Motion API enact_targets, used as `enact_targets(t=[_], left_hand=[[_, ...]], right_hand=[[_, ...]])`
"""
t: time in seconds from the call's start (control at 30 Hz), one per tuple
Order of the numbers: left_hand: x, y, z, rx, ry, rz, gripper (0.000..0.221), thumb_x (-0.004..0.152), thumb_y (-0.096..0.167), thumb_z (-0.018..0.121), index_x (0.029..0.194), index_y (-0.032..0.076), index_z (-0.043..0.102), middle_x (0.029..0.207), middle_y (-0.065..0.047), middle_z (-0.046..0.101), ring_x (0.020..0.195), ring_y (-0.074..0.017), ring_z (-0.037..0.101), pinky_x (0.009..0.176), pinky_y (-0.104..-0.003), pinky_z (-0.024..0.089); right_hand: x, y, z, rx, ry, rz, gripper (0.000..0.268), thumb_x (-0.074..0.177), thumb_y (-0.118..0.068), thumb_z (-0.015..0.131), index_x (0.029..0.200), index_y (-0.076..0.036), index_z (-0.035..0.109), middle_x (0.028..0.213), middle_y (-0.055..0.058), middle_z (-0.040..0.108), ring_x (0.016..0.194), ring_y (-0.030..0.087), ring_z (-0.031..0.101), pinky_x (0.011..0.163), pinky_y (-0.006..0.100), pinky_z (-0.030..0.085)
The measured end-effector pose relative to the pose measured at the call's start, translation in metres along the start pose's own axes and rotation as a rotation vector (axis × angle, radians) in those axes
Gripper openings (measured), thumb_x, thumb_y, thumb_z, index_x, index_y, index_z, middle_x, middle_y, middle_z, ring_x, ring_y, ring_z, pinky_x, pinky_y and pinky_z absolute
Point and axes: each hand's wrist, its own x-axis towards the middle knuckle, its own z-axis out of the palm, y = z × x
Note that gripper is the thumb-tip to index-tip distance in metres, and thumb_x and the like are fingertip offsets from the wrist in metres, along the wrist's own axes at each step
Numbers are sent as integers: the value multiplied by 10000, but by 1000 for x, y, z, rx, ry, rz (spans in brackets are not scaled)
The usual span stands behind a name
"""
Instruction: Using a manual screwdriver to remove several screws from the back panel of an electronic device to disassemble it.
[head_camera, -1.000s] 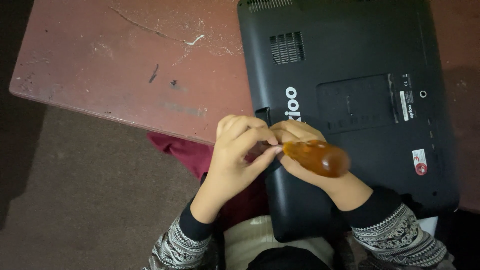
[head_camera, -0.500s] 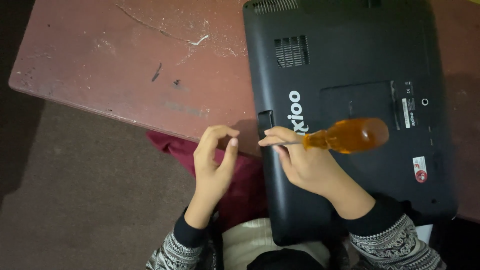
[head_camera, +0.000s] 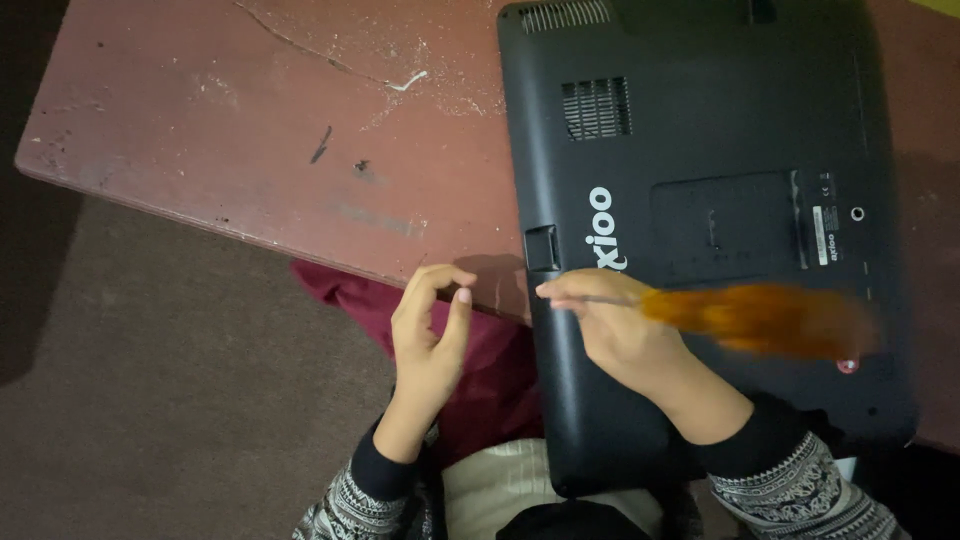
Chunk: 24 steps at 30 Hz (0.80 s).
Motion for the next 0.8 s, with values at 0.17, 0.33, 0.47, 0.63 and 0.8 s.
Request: enact_targets(t=[0.17,0.33,0.47,0.63,0.8], left_hand=[[-1,-2,3,60,-26,16,137,928,-8,670,1018,84,718,939,-86,696,867,-302,682,828,-426,514],[1,11,14,215,-78,62,179,873,109,794,1038,144,735,1000,-30,684,967,-260,661,912,-399,444],[3,13,28,219,-100,72,227,855,147,833,1071,175,771,1022,-17,718,1030,-250,665,924,-365,416],[3,9,36,40,-79,-7,154,852,137,817,996,185,791,980,-11,768,978,-259,709,895,-349,466],[6,8,33,-27,-59,-74,107,835,150,842,921,187,788,933,5,780,936,-236,724,876,-329,483]], right_hand=[[-2,0,-3,256,161,238,49,935,-16,720,945,-41,679,906,22,810,870,203,794,847,277,610],[8,-9,-10,414,258,269,52,984,19,645,949,4,610,882,123,796,792,206,784,785,278,615],[10,-10,-13,479,270,273,54,999,46,605,959,28,573,889,167,786,735,206,761,760,293,616],[11,-10,-12,528,283,267,53,1007,37,590,962,27,565,886,177,780,723,199,750,741,295,619],[11,-11,-12,548,305,255,53,1001,27,596,955,27,570,878,180,785,708,200,751,706,278,609]])
